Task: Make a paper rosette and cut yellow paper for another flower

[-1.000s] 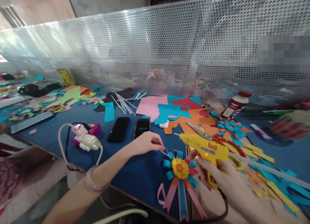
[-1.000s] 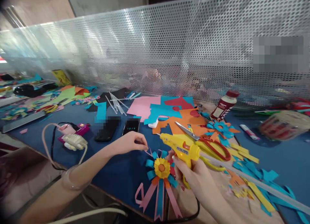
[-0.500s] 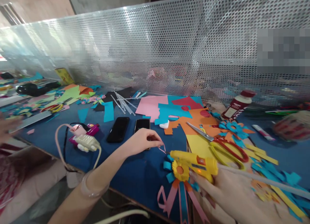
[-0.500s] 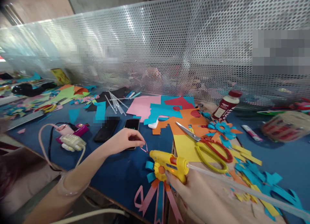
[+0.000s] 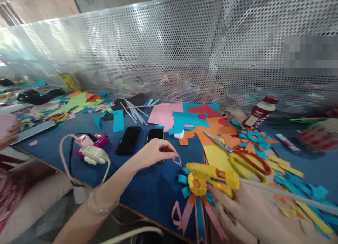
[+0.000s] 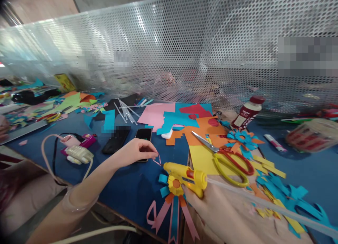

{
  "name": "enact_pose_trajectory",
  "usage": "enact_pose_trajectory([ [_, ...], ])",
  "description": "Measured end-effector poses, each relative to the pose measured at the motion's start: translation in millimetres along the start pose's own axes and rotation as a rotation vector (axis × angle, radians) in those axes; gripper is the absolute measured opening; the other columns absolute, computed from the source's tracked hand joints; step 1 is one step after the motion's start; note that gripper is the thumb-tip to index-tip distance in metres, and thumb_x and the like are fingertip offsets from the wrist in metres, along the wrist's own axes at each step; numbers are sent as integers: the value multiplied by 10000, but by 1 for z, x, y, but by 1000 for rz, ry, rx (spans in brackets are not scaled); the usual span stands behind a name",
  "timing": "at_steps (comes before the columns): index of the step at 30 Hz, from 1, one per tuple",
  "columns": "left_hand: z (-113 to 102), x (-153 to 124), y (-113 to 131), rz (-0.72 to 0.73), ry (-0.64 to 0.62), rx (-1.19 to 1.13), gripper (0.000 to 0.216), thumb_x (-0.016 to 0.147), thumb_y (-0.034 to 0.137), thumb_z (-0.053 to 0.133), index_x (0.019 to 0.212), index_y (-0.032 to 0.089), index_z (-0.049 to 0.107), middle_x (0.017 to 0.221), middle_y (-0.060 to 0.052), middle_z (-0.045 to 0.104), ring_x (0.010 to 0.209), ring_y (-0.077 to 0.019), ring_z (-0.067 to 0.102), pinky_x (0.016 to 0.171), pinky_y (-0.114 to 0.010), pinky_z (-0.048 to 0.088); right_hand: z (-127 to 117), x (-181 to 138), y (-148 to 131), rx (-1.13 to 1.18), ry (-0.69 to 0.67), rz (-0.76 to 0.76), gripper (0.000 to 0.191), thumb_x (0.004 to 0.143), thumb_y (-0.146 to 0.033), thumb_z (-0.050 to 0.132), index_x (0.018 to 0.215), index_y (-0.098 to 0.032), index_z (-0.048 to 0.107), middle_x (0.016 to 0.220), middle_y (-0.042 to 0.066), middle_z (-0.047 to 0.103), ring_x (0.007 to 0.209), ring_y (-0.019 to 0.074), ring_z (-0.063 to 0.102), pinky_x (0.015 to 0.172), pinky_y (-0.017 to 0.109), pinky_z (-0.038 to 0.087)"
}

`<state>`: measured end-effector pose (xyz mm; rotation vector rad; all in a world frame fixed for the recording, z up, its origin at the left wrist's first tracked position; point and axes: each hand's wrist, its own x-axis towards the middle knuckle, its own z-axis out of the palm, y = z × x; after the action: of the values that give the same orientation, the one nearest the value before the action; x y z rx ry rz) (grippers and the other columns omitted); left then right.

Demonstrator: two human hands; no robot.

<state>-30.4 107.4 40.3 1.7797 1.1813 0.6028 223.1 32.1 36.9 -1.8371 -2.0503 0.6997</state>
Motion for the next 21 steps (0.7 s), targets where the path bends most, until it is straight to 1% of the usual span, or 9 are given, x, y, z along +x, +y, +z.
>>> enact_pose_trajectory([
  [2, 0, 0, 0, -3, -2, 7, 294, 764, 421, 614, 869, 159, 698, 765, -46, 680, 611, -123, 548, 529, -218, 394, 0, -1, -1, 30, 24, -3, 472, 818, -499, 436, 430, -231, 435, 268, -27, 435, 295, 150, 506, 429, 266, 421],
  [5, -1, 0, 1, 4, 1, 8, 302, 764, 427, 612, 871, 158, 697, 776, -50, 685, 633, -130, 561, 539, -221, 401, 2, -1, 0, 74, 59, -17, 417, 804, -518, 465, 491, -241, 466, 287, -29, 433, 309, 162, 492, 381, 274, 370],
  [7, -1, 0, 2, 7, 3, 1, 304, 762, 428, 613, 871, 156, 696, 782, -53, 688, 644, -133, 567, 542, -223, 403, 2, -1, 3, 85, 44, -35, 417, 795, -528, 476, 489, -245, 464, 296, -17, 440, 322, 171, 491, 349, 276, 325],
  [9, -1, 0, 2, 6, 5, -7, 300, 759, 423, 618, 866, 154, 695, 781, -54, 689, 641, -132, 566, 540, -223, 402, 3, 0, 6, 84, 19, -32, 427, 790, -525, 488, 468, -244, 464, 286, -10, 436, 310, 169, 477, 340, 279, 306],
  [12, -1, 0, 2, 12, 11, -8, 286, 757, 413, 623, 853, 153, 697, 762, -48, 686, 626, -127, 556, 538, -222, 398, 3, 0, 6, 113, 12, -9, 415, 781, -518, 512, 474, -240, 493, 268, -21, 421, 279, 152, 448, 362, 282, 335],
  [16, -1, -1, 3, 14, 14, -5, 271, 758, 407, 625, 850, 163, 698, 769, -37, 690, 635, -128, 559, 549, -222, 399, 2, 0, 4, 191, 9, 0, 405, 789, -504, 502, 483, -238, 498, 296, -22, 435, 312, 147, 461, 389, 278, 376],
  [18, -1, -1, 3, 12, 12, -9, 268, 757, 405, 628, 851, 165, 698, 771, -34, 690, 644, -130, 563, 553, -221, 401, 2, -1, 3, 180, 9, 5, 414, 784, -504, 503, 467, -238, 482, 295, -16, 422, 327, 153, 466, 386, 277, 371],
  [21, -1, -1, 4, 18, 7, -13, 258, 761, 392, 626, 855, 163, 698, 775, -36, 692, 654, -133, 571, 560, -222, 405, 3, -1, 5, 150, 42, 0, 398, 782, -493, 519, 478, -236, 501, 279, -30, 379, 295, 139, 423, 378, 278, 349],
])
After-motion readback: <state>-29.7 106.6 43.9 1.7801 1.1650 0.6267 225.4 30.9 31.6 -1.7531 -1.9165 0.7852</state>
